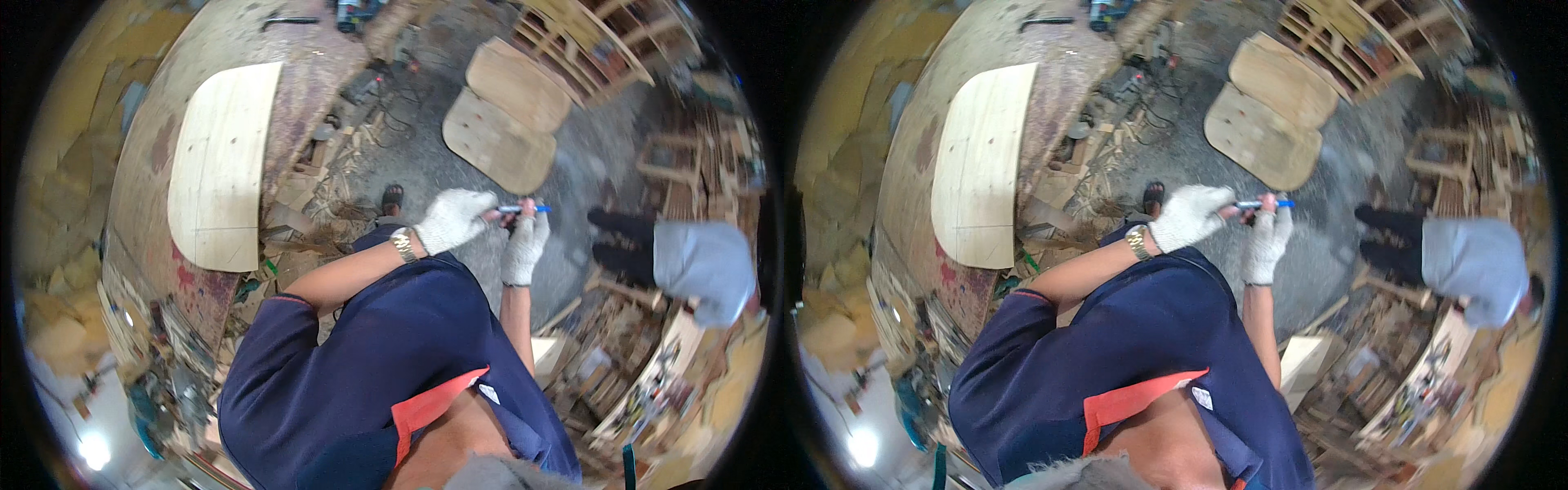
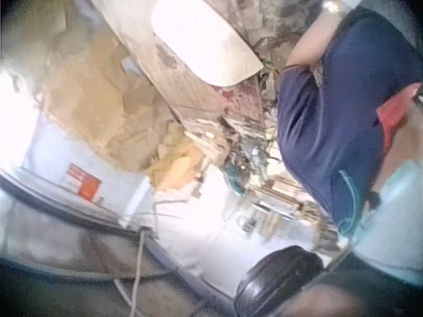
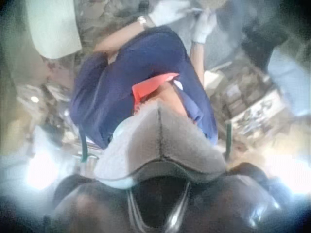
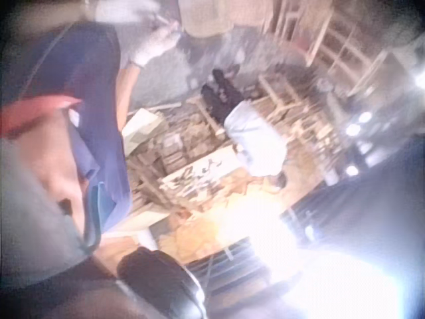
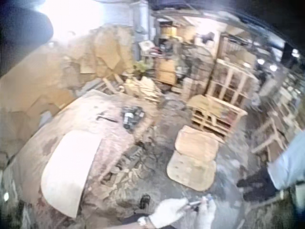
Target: The person marks a curved wooden board with a square and pencil, then uses a hammer to tap along the marked line. They flip the board and use a jigsaw to cut along the line, producing a shaped wooden piece.
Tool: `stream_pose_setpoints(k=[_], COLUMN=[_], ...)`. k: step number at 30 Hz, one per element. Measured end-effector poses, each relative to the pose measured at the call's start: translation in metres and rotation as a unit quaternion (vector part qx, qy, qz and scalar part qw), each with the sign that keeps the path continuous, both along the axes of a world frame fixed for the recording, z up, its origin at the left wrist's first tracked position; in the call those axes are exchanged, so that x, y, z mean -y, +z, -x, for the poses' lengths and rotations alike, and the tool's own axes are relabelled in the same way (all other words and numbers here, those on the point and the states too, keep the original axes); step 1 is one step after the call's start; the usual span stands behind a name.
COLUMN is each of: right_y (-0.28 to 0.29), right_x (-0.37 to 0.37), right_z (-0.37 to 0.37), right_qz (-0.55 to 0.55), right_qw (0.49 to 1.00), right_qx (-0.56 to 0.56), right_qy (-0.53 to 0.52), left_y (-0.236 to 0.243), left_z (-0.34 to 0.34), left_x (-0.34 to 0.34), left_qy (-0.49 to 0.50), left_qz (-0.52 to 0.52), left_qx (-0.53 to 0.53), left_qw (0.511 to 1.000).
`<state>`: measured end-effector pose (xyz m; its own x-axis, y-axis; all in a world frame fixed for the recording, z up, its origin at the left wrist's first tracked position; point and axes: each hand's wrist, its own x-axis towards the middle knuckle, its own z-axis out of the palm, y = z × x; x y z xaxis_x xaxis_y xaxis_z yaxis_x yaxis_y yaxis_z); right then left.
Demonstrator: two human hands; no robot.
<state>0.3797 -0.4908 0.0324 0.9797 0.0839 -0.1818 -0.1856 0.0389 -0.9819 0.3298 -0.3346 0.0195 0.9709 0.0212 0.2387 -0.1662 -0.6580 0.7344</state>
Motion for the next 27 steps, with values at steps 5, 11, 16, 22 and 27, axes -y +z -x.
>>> stream_pose_setpoints(k=[5, 11, 16, 22, 27], right_y=[0.005, 0.01, 0.025, 0.101, 0.224], right_x=[-0.054, -0.131, -0.168, -0.182, -0.153], right_z=[-0.045, -0.081, -0.122, -0.228, -0.32], right_qz=[-0.019, -0.041, -0.023, -0.075, -0.217], right_qw=[0.998, 0.998, 0.988, 0.951, 0.824], right_qx=[0.028, 0.003, 0.04, 0.203, 0.38], right_qy=[0.044, 0.043, 0.149, 0.221, 0.361], left_y=[0.002, 0.0, 0.009, 0.018, 0.014], left_z=[-0.041, -0.072, -0.087, -0.093, -0.089], left_x=[-0.052, -0.114, -0.143, -0.156, -0.151], left_qy=[0.01, 0.086, 0.177, 0.301, 0.366], left_qz=[-0.039, -0.14, -0.107, -0.026, 0.001], left_qx=[0.024, 0.155, 0.148, 0.136, 0.075], left_qw=[0.999, 0.974, 0.967, 0.944, 0.927])
